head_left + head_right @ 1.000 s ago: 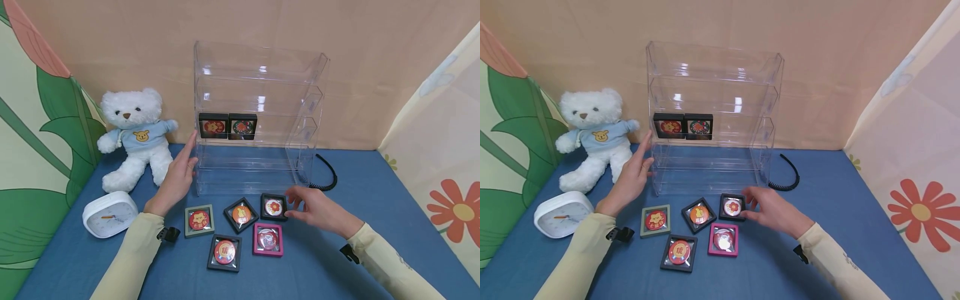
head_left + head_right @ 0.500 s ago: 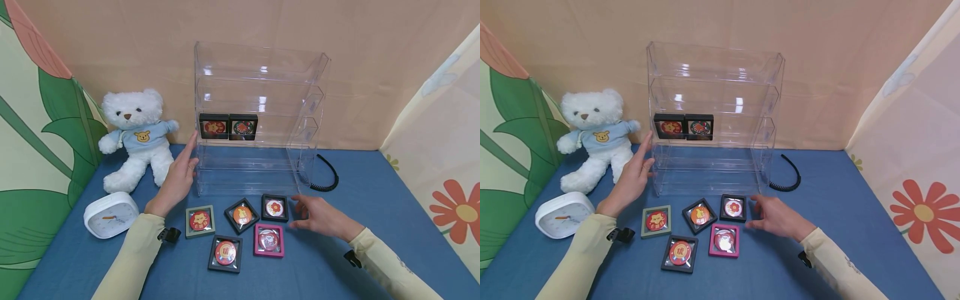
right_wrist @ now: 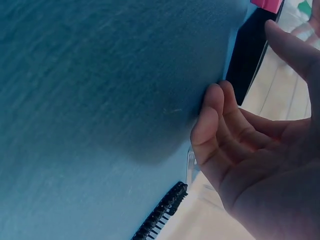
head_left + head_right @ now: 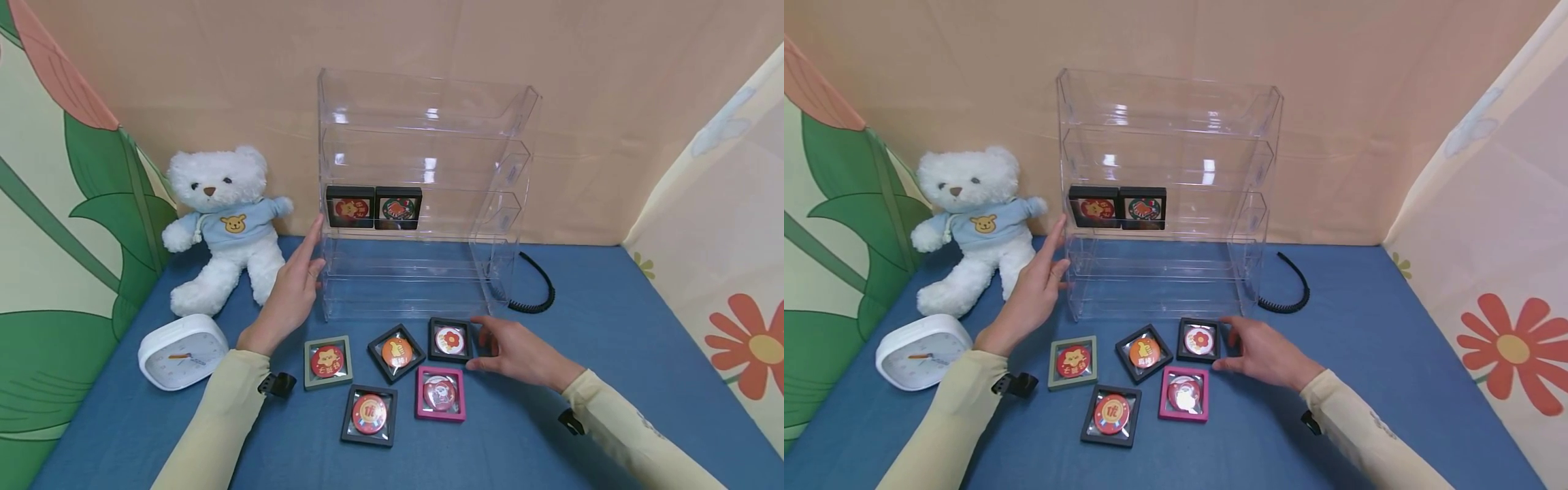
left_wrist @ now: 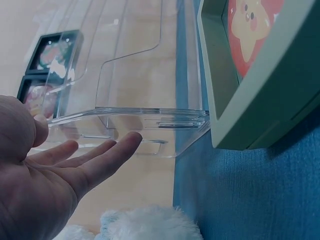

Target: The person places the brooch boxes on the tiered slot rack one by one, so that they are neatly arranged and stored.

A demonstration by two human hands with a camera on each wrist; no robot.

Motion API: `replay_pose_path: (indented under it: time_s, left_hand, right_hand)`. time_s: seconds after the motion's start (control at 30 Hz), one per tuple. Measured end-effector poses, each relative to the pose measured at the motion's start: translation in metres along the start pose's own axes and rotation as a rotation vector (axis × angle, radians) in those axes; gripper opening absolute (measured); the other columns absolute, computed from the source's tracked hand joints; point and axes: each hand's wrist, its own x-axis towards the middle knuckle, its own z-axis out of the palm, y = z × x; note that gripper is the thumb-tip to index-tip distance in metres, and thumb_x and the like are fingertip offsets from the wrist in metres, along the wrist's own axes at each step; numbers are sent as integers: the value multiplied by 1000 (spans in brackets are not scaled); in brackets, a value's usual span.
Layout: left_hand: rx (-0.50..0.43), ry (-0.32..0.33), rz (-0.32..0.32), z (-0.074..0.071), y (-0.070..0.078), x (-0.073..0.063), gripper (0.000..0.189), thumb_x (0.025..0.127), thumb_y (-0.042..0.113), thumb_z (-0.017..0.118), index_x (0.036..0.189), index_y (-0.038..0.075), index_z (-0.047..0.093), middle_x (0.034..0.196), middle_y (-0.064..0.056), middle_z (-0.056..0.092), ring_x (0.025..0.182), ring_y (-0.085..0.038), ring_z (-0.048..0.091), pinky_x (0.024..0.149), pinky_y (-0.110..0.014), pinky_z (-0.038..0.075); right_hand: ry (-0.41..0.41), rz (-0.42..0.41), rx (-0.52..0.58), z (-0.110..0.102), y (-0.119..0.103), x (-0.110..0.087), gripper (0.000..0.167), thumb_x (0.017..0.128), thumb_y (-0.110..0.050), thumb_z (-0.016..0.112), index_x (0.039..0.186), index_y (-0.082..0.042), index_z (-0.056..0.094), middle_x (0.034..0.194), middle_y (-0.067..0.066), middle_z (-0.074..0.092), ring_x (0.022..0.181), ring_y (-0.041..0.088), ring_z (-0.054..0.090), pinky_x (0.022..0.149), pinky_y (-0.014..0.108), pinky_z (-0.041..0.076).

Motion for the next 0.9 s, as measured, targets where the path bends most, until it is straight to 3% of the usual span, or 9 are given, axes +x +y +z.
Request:
replay_pose_path:
  time_s: [0.47,0.9]
  left_hand:
    - [0,-5,-8,0,1,0,74,108,2,39,163,38,5,162,-16,28,125,-39,54,78,-50,56]
    - [-1,-6,-11,0,1,0,74,109,3,38,163,38,4,162,-16,28,126,-38,53,79,-50,56]
  right_hand:
    - [8,-1,-11,3,2,1,78,85,-49,80,144,-8,49,93,-3,62,70,10,55,63,30,49]
    - [73,-31,145,7,-1,-2,73,79,-32,90,132,-12,45,106,3,65,90,15,63,75,35,56]
